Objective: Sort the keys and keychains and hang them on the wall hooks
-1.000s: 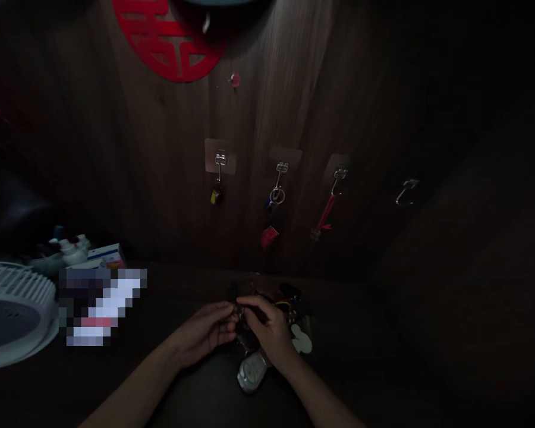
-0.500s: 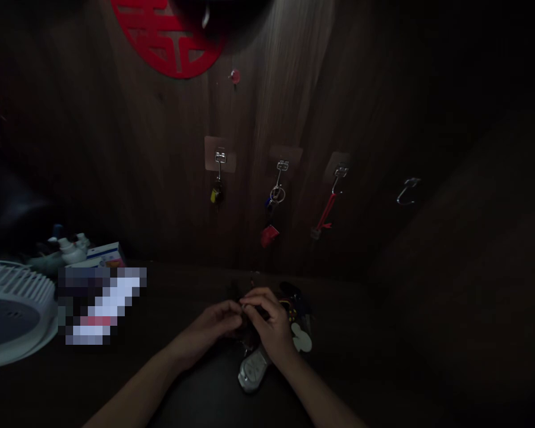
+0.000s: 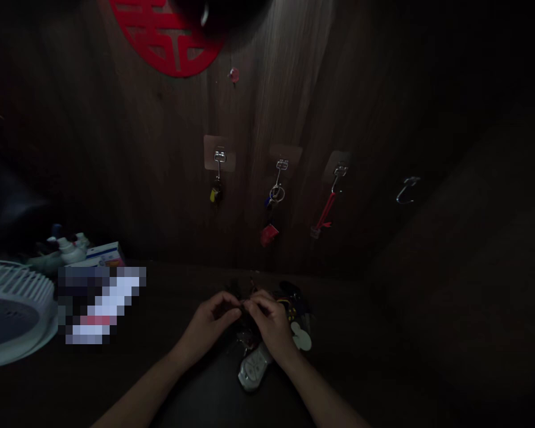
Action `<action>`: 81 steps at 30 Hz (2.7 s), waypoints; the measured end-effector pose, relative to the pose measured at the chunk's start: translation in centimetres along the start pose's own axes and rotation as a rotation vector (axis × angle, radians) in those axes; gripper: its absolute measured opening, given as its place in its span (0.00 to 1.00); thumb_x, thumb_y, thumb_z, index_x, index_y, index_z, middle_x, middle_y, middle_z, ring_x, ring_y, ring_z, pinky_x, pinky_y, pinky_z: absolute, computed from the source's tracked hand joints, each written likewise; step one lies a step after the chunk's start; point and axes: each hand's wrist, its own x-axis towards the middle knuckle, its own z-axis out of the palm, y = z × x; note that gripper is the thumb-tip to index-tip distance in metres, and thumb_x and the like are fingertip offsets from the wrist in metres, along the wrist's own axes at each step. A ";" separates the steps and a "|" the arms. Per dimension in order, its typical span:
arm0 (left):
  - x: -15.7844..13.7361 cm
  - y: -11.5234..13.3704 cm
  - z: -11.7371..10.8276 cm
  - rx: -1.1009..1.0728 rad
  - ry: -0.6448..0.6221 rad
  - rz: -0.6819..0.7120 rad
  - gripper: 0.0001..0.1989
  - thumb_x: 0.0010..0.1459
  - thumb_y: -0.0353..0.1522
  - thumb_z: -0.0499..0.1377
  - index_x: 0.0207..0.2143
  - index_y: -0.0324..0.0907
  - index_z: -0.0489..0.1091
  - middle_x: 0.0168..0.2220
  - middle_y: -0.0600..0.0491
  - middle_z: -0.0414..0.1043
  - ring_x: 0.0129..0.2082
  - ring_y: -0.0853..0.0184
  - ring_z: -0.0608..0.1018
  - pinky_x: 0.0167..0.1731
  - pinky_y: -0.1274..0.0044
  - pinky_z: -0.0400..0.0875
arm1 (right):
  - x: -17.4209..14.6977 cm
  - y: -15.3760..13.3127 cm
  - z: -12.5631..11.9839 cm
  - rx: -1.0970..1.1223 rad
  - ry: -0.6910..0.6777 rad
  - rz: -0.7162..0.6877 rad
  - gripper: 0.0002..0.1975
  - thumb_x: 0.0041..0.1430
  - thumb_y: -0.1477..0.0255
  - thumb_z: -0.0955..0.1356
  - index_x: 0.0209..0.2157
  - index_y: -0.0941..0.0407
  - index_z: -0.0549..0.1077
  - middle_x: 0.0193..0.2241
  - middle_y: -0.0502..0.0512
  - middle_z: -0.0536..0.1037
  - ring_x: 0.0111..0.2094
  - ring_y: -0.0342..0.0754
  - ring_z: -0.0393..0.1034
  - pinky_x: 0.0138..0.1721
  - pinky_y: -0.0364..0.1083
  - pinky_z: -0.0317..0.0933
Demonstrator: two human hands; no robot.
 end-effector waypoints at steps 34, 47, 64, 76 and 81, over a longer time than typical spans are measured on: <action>0.9 1.8 -2.6 -0.179 0.188 0.059 0.06 0.49 0.34 0.62 0.32 0.43 0.73 0.49 0.48 0.74 0.52 0.56 0.72 0.54 0.64 0.60 | -0.3 0.5 0.2 -0.023 -0.150 0.049 0.20 0.61 0.58 0.61 0.27 0.57 0.76 0.25 0.51 0.73 0.28 0.43 0.66 0.30 0.41 0.56; 3.4 6.9 -4.1 0.005 0.378 0.277 0.18 0.49 0.36 0.62 0.43 0.44 0.70 0.45 0.50 0.77 0.46 0.60 0.77 0.49 0.66 0.69 | -0.6 0.3 0.3 -0.006 -0.158 0.076 0.18 0.60 0.61 0.62 0.26 0.57 0.76 0.23 0.50 0.70 0.27 0.43 0.64 0.29 0.41 0.54; 8.3 13.0 -3.8 0.111 0.681 0.582 0.15 0.46 0.35 0.63 0.39 0.42 0.72 0.36 0.52 0.78 0.39 0.63 0.78 0.42 0.70 0.72 | -0.7 0.4 0.2 -0.043 -0.166 0.063 0.16 0.60 0.66 0.62 0.26 0.57 0.75 0.24 0.50 0.72 0.27 0.42 0.65 0.29 0.40 0.54; 10.3 14.5 -4.9 0.277 0.710 0.626 0.16 0.49 0.37 0.61 0.41 0.41 0.74 0.38 0.51 0.78 0.39 0.62 0.78 0.42 0.70 0.72 | -0.7 0.1 0.2 -0.029 -0.160 0.083 0.17 0.60 0.64 0.62 0.26 0.57 0.76 0.23 0.50 0.72 0.27 0.43 0.66 0.29 0.41 0.55; 10.5 13.8 -5.3 0.358 0.703 0.606 0.16 0.51 0.37 0.59 0.42 0.43 0.74 0.41 0.51 0.76 0.40 0.62 0.77 0.44 0.70 0.71 | -0.7 0.3 0.3 -0.021 -0.155 0.096 0.17 0.60 0.63 0.62 0.25 0.57 0.76 0.23 0.50 0.72 0.27 0.43 0.65 0.28 0.41 0.55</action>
